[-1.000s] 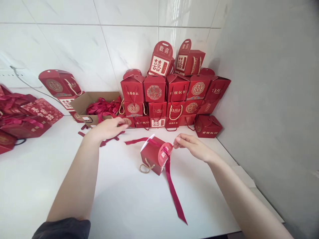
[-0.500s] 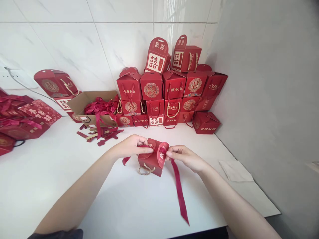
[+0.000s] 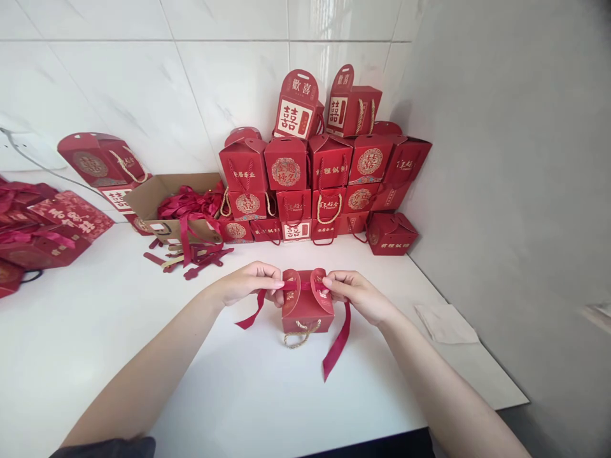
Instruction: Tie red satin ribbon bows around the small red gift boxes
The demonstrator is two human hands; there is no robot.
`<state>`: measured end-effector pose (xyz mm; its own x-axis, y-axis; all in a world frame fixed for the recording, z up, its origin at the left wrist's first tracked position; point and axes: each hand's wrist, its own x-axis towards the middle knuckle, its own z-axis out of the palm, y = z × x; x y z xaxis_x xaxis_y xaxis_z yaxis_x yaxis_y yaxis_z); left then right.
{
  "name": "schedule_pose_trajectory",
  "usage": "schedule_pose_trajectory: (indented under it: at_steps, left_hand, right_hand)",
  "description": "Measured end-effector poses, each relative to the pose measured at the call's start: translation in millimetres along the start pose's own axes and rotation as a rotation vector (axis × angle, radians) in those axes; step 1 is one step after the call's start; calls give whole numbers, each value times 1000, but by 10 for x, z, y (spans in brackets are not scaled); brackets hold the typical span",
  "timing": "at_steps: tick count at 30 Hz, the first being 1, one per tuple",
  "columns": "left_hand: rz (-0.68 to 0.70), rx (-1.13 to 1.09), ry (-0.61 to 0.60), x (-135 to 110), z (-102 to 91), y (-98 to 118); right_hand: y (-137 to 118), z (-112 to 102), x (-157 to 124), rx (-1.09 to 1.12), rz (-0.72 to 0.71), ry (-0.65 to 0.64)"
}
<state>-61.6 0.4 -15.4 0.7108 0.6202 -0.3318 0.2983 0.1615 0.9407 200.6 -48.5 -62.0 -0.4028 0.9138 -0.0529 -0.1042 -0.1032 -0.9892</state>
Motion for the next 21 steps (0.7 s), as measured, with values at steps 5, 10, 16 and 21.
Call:
schedule_pose_trajectory:
  at_steps: [5, 10, 16, 21]
  left_hand:
    - [29, 136, -91, 1, -77, -31]
    - [-1, 169, -116, -7, -171, -59]
    - [-28, 210, -54, -45, -381, -133]
    - [-91, 214, -93, -119, -525, 14]
  right_hand:
    - [-52, -98, -67, -83, -3, 23]
    - [-50, -261, -99, -25, -15, 64]
    - [-105, -441, -147, -15, -104, 178]
    - [-393, -529, -228, -231, -233, 377]
